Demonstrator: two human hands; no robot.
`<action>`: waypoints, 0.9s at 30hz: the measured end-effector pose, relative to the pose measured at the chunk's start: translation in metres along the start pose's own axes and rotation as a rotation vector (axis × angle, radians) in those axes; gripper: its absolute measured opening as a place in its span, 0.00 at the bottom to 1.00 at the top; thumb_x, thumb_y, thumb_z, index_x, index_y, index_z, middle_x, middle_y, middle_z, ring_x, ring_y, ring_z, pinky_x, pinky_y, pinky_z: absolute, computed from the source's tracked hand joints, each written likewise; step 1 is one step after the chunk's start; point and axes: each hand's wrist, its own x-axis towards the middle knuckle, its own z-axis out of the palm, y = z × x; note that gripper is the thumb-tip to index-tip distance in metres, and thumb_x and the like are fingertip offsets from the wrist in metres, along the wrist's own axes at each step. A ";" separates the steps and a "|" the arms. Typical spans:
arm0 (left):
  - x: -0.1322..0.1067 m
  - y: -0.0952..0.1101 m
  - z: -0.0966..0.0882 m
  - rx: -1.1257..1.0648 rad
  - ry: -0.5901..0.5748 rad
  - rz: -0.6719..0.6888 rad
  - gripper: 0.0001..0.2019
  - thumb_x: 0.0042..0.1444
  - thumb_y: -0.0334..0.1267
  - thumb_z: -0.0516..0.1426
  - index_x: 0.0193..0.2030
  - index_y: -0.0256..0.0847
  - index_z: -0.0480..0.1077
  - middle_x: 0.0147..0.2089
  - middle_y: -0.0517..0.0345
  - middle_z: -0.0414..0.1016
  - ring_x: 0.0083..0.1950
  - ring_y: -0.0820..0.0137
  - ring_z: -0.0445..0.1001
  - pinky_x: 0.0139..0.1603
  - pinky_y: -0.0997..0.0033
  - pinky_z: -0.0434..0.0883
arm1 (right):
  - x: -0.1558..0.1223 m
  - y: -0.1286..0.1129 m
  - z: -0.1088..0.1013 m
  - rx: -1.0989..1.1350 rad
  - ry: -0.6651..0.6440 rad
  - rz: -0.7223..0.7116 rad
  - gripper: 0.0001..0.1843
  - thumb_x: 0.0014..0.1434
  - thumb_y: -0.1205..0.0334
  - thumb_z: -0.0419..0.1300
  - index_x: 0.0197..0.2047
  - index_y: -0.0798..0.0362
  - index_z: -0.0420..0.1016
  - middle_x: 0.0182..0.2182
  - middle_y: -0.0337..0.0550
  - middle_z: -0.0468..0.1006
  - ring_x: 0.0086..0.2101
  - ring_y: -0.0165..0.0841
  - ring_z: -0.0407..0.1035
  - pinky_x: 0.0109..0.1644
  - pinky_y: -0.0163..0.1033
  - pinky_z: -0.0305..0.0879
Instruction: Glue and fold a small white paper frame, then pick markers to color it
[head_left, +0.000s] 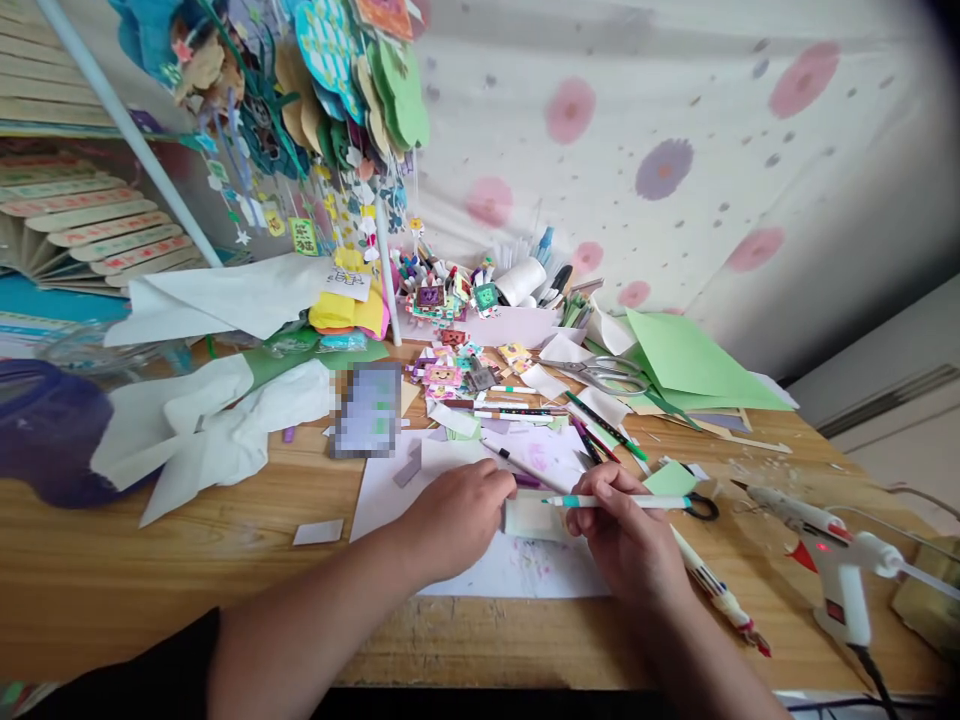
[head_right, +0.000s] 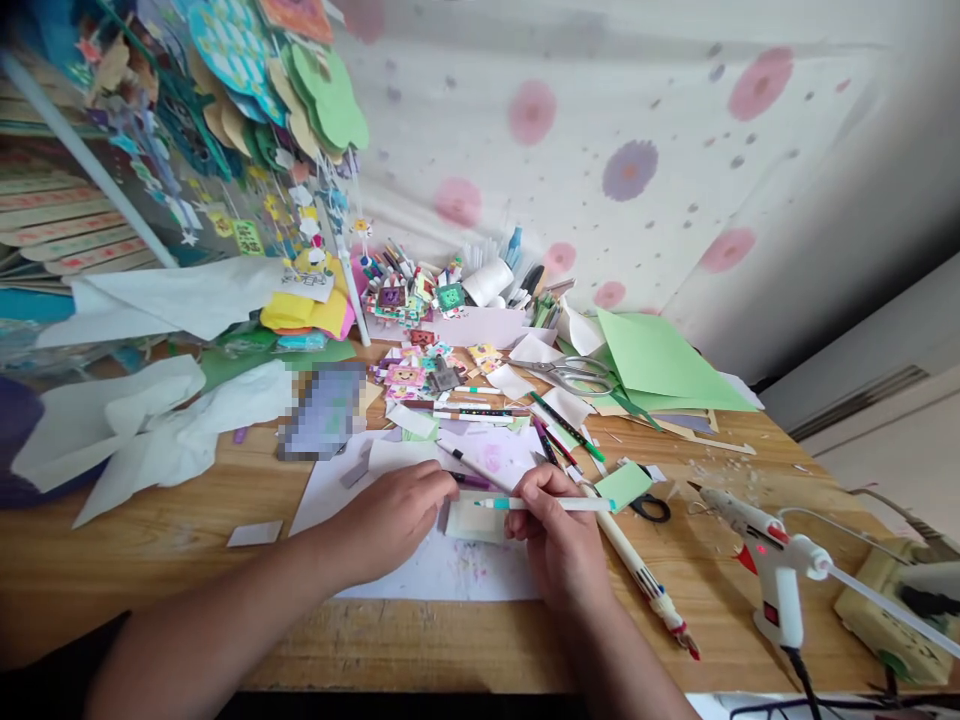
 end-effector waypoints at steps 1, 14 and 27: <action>0.000 0.001 0.000 0.014 -0.007 0.000 0.12 0.58 0.28 0.47 0.41 0.40 0.71 0.41 0.54 0.73 0.42 0.64 0.73 0.41 0.66 0.67 | -0.001 0.001 0.000 0.000 -0.009 0.008 0.10 0.54 0.58 0.66 0.26 0.53 0.74 0.18 0.37 0.72 0.19 0.27 0.63 0.24 0.33 0.61; 0.000 0.000 0.004 0.127 -0.032 -0.079 0.18 0.52 0.45 0.58 0.49 0.43 0.70 0.44 0.53 0.75 0.47 0.57 0.74 0.44 0.59 0.72 | -0.003 0.005 0.004 0.010 -0.018 0.129 0.11 0.52 0.57 0.69 0.26 0.54 0.76 0.17 0.36 0.71 0.18 0.25 0.62 0.30 0.34 0.72; 0.002 -0.002 0.011 0.151 -0.026 -0.083 0.19 0.49 0.52 0.61 0.43 0.42 0.72 0.41 0.54 0.76 0.44 0.55 0.75 0.42 0.57 0.73 | -0.002 -0.004 0.003 -0.144 -0.042 0.086 0.12 0.54 0.54 0.68 0.29 0.54 0.78 0.20 0.37 0.72 0.21 0.25 0.65 0.28 0.31 0.68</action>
